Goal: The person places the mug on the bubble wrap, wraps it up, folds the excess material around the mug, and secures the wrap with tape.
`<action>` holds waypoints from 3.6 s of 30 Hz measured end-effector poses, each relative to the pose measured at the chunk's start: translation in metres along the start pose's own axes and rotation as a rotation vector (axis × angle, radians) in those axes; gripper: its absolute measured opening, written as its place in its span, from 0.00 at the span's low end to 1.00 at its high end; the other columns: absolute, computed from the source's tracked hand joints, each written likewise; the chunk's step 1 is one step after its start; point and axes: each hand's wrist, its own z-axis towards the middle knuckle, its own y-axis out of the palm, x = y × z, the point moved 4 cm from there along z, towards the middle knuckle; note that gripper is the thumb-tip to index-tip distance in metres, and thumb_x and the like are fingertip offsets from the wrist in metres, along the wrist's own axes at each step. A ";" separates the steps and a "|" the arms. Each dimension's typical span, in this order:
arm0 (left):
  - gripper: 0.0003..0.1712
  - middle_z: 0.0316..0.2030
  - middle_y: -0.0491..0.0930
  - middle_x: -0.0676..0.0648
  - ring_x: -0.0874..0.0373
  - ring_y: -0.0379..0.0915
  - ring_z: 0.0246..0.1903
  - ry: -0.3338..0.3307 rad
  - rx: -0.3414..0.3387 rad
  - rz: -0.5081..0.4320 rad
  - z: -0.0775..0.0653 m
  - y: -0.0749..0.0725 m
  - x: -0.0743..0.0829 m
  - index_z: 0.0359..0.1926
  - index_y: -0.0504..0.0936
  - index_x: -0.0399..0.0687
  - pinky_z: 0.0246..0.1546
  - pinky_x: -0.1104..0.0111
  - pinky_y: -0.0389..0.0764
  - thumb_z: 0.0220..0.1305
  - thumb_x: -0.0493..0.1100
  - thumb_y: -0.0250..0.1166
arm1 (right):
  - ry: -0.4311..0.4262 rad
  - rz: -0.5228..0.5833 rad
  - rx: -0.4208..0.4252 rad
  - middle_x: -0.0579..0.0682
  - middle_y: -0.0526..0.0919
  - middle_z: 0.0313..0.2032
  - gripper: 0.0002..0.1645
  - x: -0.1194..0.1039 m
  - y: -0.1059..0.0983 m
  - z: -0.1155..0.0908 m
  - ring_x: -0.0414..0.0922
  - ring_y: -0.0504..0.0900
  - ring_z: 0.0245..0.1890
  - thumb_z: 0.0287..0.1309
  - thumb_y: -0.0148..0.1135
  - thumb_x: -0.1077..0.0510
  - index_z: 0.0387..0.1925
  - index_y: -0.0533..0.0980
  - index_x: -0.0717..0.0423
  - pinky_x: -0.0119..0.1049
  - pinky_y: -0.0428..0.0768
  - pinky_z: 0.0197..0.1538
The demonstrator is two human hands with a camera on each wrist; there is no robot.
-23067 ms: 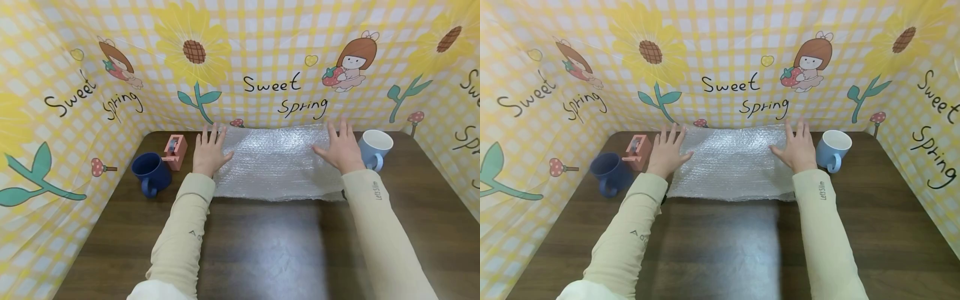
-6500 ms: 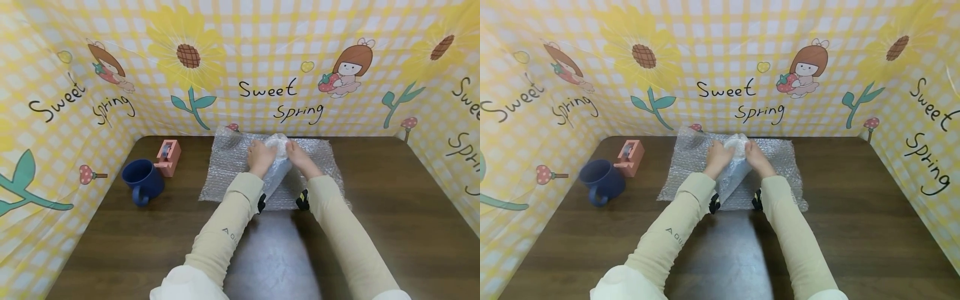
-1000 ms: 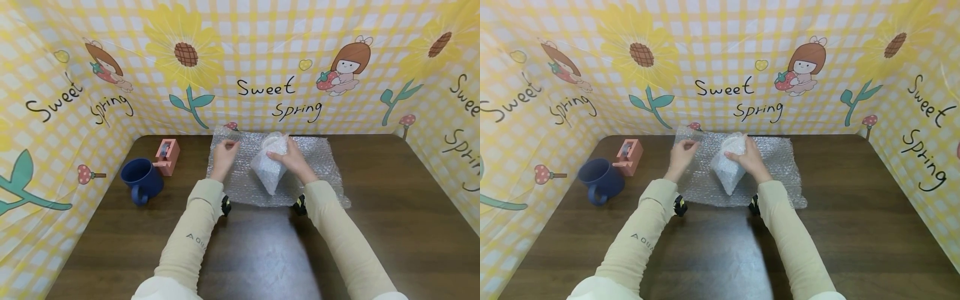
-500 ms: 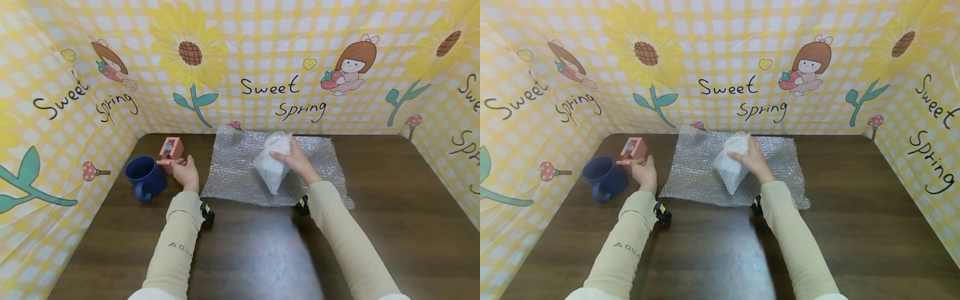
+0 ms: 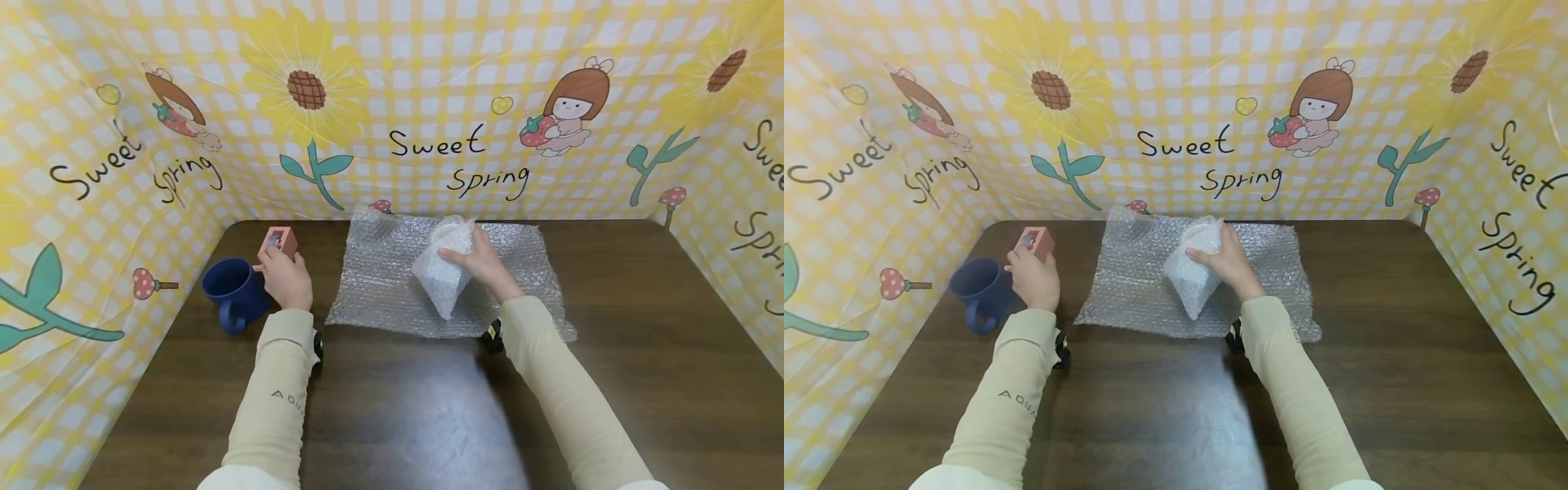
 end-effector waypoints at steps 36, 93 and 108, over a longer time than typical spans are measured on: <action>0.28 0.58 0.67 0.25 0.35 0.66 0.59 -0.042 -0.514 0.471 0.062 -0.001 0.005 0.63 0.64 0.24 0.61 0.50 0.71 0.67 0.39 0.50 | 0.038 -0.004 -0.016 0.59 0.38 0.76 0.60 0.002 0.003 0.001 0.57 0.42 0.76 0.56 0.65 0.46 0.75 0.36 0.56 0.55 0.44 0.75; 0.58 0.66 0.55 0.29 0.33 0.59 0.63 -0.169 -0.459 -0.118 0.008 -0.009 -0.017 0.72 0.42 0.37 0.63 0.40 0.62 0.57 0.63 0.63 | 0.071 -0.022 -0.018 0.59 0.37 0.76 0.62 0.005 0.002 0.002 0.58 0.41 0.75 0.55 0.65 0.43 0.75 0.35 0.54 0.57 0.45 0.74; 0.42 0.56 0.69 0.28 0.34 0.68 0.56 -0.242 -0.220 -0.208 -0.008 0.008 -0.030 0.60 0.60 0.29 0.60 0.46 0.69 0.55 0.52 0.67 | 0.063 -0.003 -0.018 0.59 0.39 0.75 0.60 0.002 0.002 0.000 0.58 0.43 0.75 0.56 0.65 0.44 0.75 0.37 0.54 0.57 0.47 0.74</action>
